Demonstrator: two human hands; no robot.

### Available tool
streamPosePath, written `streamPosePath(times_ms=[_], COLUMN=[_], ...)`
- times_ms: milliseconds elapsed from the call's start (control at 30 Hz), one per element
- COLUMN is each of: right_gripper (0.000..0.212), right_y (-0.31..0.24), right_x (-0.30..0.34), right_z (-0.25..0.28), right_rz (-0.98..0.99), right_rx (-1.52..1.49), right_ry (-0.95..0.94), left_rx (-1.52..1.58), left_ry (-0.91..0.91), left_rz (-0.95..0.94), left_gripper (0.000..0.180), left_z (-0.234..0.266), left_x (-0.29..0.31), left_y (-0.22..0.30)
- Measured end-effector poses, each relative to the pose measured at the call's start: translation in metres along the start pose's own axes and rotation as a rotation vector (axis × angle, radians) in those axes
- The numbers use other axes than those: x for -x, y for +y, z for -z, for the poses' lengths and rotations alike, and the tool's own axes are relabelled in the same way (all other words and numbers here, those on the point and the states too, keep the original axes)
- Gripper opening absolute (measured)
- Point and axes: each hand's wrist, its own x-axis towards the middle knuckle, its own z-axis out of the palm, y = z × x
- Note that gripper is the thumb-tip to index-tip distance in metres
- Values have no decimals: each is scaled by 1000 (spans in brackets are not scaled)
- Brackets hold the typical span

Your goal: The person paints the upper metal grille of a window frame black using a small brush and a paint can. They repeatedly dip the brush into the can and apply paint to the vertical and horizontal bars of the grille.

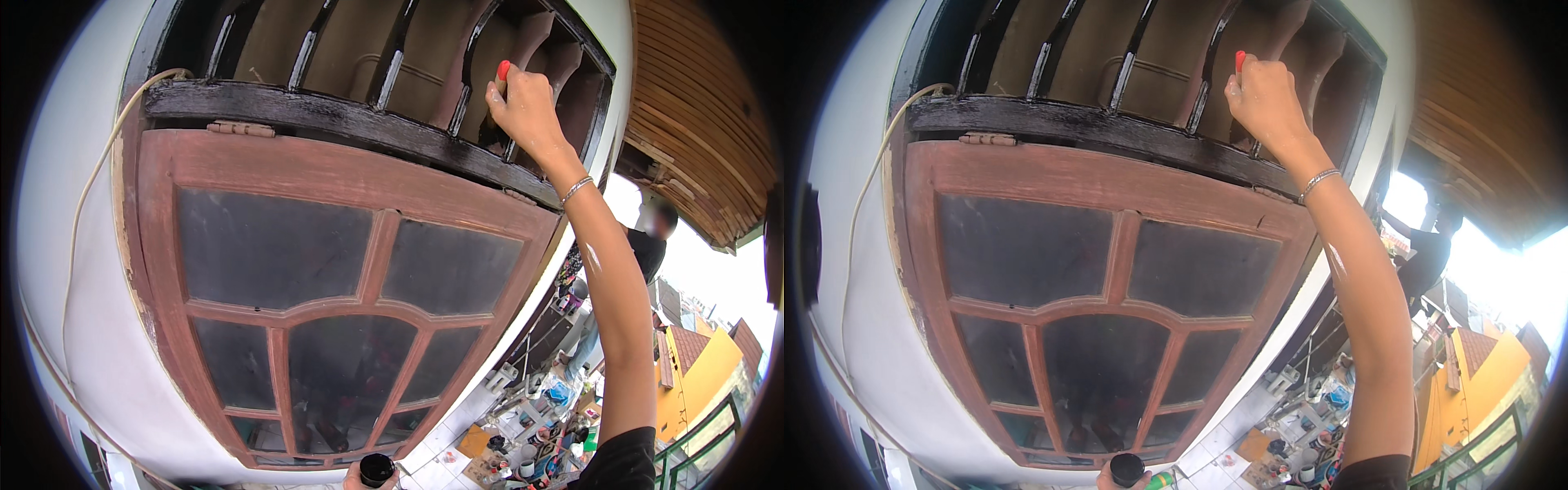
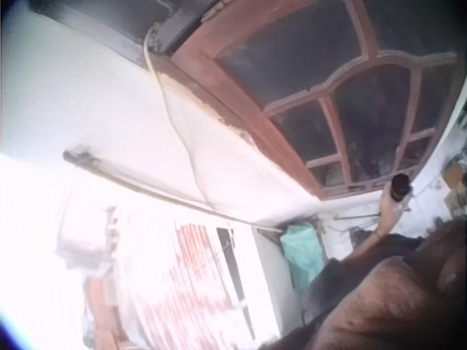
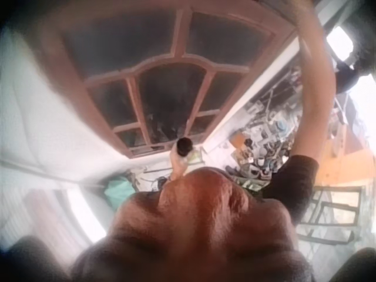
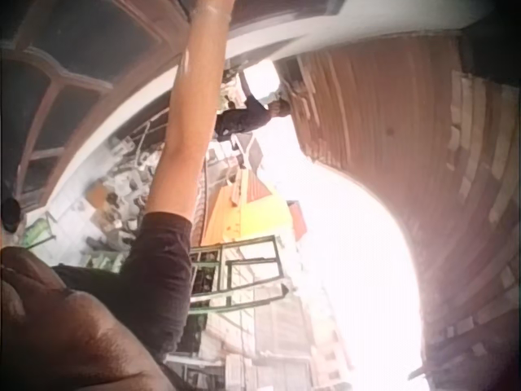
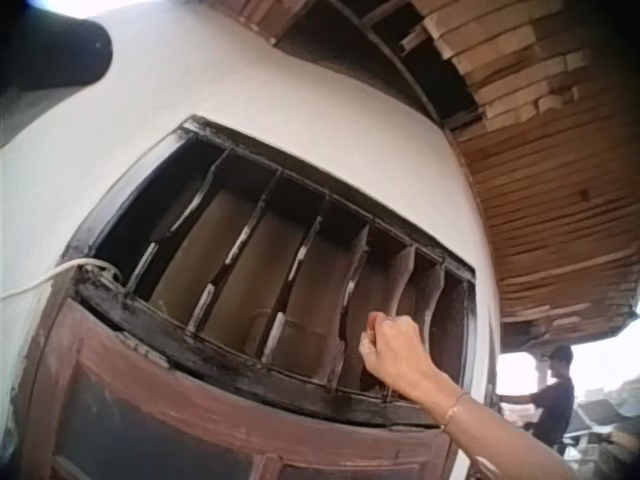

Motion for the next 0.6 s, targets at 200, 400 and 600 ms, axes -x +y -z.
streamPosePath(times_ms=[200,400,600], right_gripper=[24,25,22], right_y=[-3,21,11], right_x=[-10,-20,-19], right_z=[8,-9,-9], right_rz=[-143,89,37], right_rx=[-131,27,102], right_ry=[-38,262,13], left_rx=[53,54,66], left_ry=[-11,-11,1], left_rz=[27,-8,-28], left_gripper=[57,54,52], left_z=[-3,-2,4], left_x=[1,1,1], left_y=[-11,-4,0])
